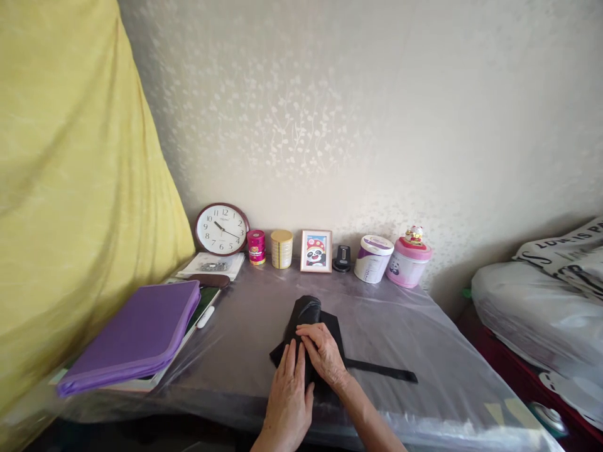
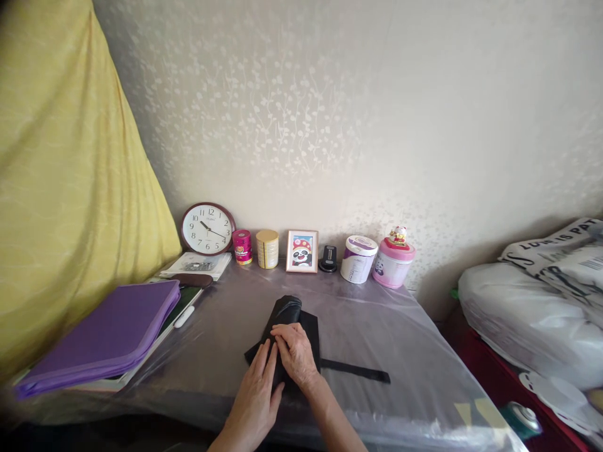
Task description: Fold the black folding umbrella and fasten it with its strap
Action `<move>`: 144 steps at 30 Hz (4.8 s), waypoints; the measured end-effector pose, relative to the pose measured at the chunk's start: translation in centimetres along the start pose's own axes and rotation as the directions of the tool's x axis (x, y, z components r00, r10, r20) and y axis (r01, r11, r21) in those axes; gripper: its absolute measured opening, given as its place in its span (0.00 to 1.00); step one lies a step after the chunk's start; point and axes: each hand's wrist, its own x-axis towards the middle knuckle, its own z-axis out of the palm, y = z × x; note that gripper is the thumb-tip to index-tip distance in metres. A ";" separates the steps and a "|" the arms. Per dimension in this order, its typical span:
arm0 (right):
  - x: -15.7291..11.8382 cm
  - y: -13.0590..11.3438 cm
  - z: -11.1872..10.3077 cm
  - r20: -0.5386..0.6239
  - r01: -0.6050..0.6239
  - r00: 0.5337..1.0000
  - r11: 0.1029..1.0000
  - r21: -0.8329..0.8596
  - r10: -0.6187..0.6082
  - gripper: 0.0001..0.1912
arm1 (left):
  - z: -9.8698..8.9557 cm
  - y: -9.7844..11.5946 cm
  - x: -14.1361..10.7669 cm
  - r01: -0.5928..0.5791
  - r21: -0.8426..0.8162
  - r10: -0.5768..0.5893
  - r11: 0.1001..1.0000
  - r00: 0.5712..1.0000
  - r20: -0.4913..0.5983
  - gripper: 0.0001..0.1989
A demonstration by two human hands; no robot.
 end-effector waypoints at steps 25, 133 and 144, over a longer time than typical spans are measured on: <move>5.3 8.6 -3.0 -0.098 -0.525 0.845 0.850 0.043 0.526 0.15 | -0.1 0.4 -0.3 0.049 -0.072 -0.045 0.996 0.998 0.052 0.38; -0.9 -0.3 -0.1 0.026 0.081 0.996 0.997 0.011 -0.081 0.15 | 2.0 -1.2 -0.6 0.057 -0.238 -0.081 0.970 0.992 -0.094 0.36; 5.1 5.4 1.1 0.082 0.003 0.997 0.973 -0.230 0.016 0.17 | 0.7 -0.6 -0.3 0.131 -0.181 -0.122 0.975 0.991 0.059 0.36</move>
